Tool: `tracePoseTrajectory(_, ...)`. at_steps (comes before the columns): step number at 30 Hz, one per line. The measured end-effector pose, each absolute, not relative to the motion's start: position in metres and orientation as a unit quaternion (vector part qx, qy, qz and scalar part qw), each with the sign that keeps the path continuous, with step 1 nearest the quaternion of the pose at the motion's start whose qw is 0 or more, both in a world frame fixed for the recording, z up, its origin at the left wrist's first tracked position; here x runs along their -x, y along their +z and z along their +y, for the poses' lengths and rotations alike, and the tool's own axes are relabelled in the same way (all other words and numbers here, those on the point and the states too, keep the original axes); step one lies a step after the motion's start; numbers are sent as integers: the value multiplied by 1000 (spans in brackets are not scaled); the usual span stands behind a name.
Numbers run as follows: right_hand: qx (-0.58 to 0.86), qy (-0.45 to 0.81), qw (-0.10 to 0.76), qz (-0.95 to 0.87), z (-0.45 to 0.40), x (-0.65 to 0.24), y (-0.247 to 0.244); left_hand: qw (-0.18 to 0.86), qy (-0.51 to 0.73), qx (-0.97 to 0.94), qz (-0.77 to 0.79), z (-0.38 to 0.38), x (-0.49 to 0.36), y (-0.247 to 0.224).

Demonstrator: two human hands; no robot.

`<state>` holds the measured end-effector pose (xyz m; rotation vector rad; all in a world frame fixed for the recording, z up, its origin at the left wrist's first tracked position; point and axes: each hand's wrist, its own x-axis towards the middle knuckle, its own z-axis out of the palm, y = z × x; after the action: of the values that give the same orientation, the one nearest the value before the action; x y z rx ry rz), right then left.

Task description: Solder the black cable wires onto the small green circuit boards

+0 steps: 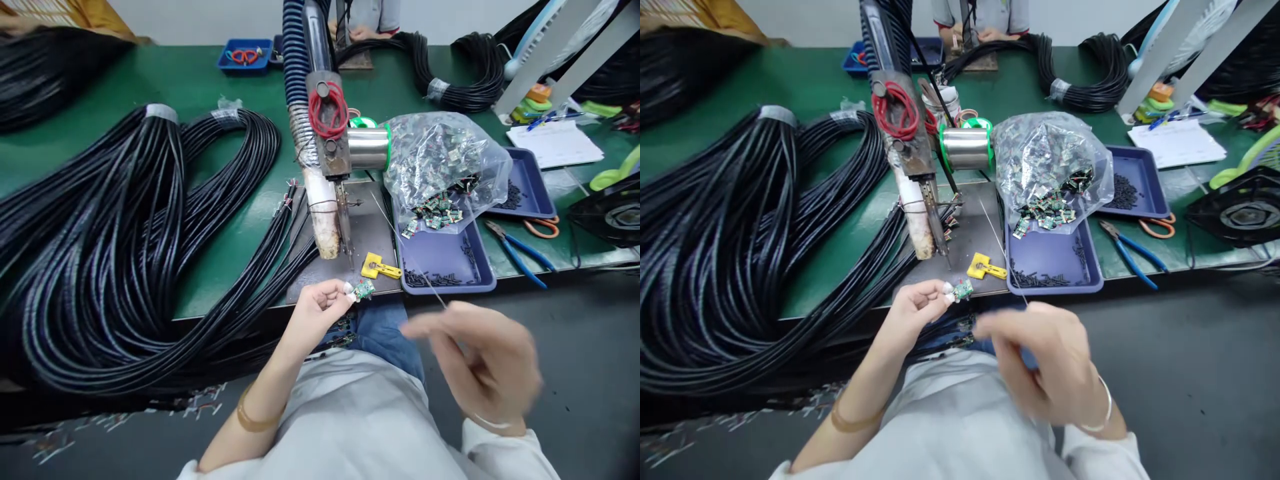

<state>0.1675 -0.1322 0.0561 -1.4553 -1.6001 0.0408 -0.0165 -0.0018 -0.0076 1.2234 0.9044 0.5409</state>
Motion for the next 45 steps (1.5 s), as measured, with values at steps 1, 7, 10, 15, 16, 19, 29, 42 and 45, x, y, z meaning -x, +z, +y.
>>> tracePoseTrajectory(1,596,45,444,-668,-124,-168,53,694,247,-543,403,-2,16,-8)
tracePoseTrajectory(7,610,7,427,-667,-93,-163,15,681,293,-530,411,-5,11,-5)
tracePoseTrajectory(10,593,4,451,-667,-86,-156,1,662,311,-544,410,-6,7,-3)
tracePoseTrajectory(15,574,-1,484,-660,-75,-147,-9,625,356,-560,410,-5,3,-4)
tracePoseTrajectory(16,574,0,490,-656,-73,-147,-10,621,362,-560,412,-5,3,-5)
tracePoseTrajectory(19,577,13,499,-647,-70,-147,-12,611,374,-560,416,-3,1,-5)
tracePoseTrajectory(29,567,9,501,-654,-60,-149,-7,579,392,-576,423,-1,-1,-2)
tracePoseTrajectory(42,570,-1,481,-666,-62,-148,-3,639,350,-552,405,4,2,4)
tracePoseTrajectory(45,569,-3,479,-669,-65,-149,-3,646,334,-559,398,4,4,2)
